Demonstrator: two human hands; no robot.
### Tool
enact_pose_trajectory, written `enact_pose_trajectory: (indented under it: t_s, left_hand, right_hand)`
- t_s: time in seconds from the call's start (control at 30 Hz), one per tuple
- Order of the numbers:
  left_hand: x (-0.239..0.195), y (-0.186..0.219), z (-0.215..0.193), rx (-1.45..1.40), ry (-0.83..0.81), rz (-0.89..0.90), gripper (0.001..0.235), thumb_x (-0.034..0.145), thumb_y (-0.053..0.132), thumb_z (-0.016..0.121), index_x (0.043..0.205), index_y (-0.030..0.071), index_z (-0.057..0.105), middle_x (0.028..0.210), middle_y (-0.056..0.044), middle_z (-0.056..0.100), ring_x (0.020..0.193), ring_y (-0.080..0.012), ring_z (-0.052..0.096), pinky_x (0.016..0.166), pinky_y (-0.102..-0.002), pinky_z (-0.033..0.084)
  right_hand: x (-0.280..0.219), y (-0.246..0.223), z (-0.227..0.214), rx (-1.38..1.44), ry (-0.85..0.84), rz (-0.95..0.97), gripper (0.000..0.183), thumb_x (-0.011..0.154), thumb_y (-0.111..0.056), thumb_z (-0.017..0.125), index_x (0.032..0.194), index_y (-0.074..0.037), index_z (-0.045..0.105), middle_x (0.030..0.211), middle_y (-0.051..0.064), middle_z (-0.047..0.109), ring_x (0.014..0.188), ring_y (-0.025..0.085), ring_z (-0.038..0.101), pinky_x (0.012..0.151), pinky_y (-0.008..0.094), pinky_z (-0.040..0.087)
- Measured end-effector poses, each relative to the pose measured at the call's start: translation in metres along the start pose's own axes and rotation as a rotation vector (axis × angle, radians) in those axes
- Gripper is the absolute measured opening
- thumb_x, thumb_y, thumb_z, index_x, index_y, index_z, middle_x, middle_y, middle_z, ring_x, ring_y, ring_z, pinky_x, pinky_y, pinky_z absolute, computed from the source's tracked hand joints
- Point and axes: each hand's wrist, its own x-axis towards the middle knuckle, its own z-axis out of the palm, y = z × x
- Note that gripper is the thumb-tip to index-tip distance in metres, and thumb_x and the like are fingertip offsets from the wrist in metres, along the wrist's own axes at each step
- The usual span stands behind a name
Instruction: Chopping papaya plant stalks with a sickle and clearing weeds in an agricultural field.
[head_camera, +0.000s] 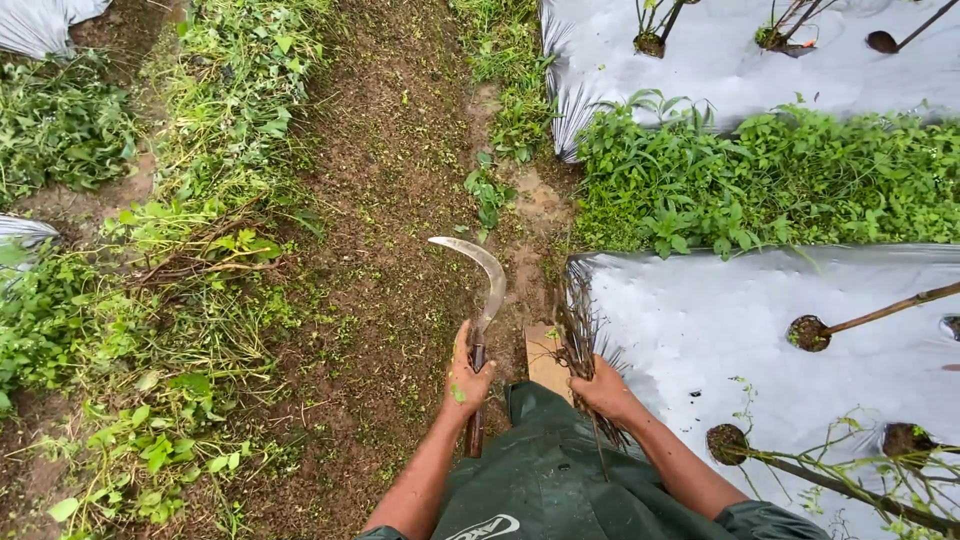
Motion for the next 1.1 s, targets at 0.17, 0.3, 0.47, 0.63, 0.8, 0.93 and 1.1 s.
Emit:
enact_pose_trajectory:
  t_s: [0.17, 0.3, 0.47, 0.63, 0.8, 0.93, 1.1]
  left_hand:
    - [0.016, -0.068, 0.024, -0.27, -0.082, -0.098, 0.074, 0.094, -0.001, 0.06, 0.156, 0.001, 0.02, 0.106, -0.022, 0.063, 0.068, -0.0202, 0.072, 0.059, -0.028, 0.066]
    - [0.027, -0.099, 0.034, -0.415, -0.098, -0.114, 0.057, 0.095, 0.001, 0.062, 0.144, -0.01, 0.034, 0.102, -0.025, 0.066, 0.067, -0.024, 0.075, 0.059, -0.027, 0.068]
    - [0.01, -0.085, 0.023, -0.492, -0.104, -0.144, 0.059, 0.096, 0.006, 0.062, 0.145, -0.01, 0.034, 0.101, -0.028, 0.07, 0.064, -0.0265, 0.075, 0.059, -0.031, 0.066]
    - [0.01, -0.125, 0.019, -0.567, -0.104, -0.152, 0.046, 0.102, 0.009, 0.054, 0.141, -0.008, 0.038, 0.099, -0.027, 0.074, 0.063, -0.0276, 0.076, 0.056, -0.032, 0.064]
    - [-0.002, -0.136, 0.0, -0.709, -0.105, -0.126, 0.037, 0.103, 0.014, 0.043, 0.134, -0.006, 0.039, 0.098, -0.033, 0.072, 0.058, -0.035, 0.074, 0.047, -0.037, 0.061]
    - [0.002, -0.171, -0.016, -0.777, -0.111, -0.109, 0.037, 0.101, 0.02, 0.043, 0.131, -0.002, 0.039, 0.102, -0.036, 0.072, 0.057, -0.0369, 0.073, 0.046, -0.038, 0.06]
    - [0.0, -0.164, -0.046, -0.791, 0.057, -0.153, 0.032, 0.101, 0.024, 0.053, 0.123, 0.002, 0.047, 0.084, -0.031, 0.072, 0.046, -0.0343, 0.067, 0.04, -0.036, 0.054]
  right_hand:
    - [-0.026, -0.009, 0.002, 0.141, 0.024, 0.062, 0.073, 0.092, -0.004, 0.065, 0.148, 0.017, 0.023, 0.109, 0.039, 0.06, 0.058, 0.023, 0.066, 0.058, 0.038, 0.064]
    - [-0.027, -0.004, 0.006, 0.17, 0.054, -0.027, 0.035, 0.086, -0.005, 0.07, 0.113, 0.012, 0.054, 0.076, 0.025, 0.068, 0.053, 0.025, 0.067, 0.049, 0.036, 0.06]
    - [-0.035, -0.01, -0.009, 0.207, 0.1, -0.06, 0.036, 0.084, -0.007, 0.077, 0.106, 0.01, 0.054, 0.079, 0.026, 0.067, 0.06, 0.027, 0.067, 0.05, 0.036, 0.06]
    - [-0.03, -0.004, -0.004, 0.214, 0.092, -0.08, 0.05, 0.082, -0.016, 0.087, 0.108, 0.012, 0.055, 0.091, 0.028, 0.067, 0.075, 0.03, 0.068, 0.056, 0.037, 0.063]
    - [-0.012, 0.004, -0.002, 0.152, 0.066, -0.09, 0.04, 0.082, -0.009, 0.085, 0.104, 0.008, 0.056, 0.082, 0.026, 0.069, 0.066, 0.029, 0.07, 0.051, 0.037, 0.064]
    - [-0.025, -0.025, 0.002, 0.136, 0.032, -0.105, 0.032, 0.084, -0.005, 0.079, 0.103, 0.007, 0.057, 0.079, 0.023, 0.067, 0.064, 0.028, 0.068, 0.052, 0.036, 0.063]
    - [0.009, -0.042, 0.015, 0.084, -0.044, -0.106, 0.035, 0.083, -0.005, 0.082, 0.105, 0.004, 0.056, 0.081, 0.026, 0.07, 0.063, 0.027, 0.068, 0.051, 0.035, 0.065]
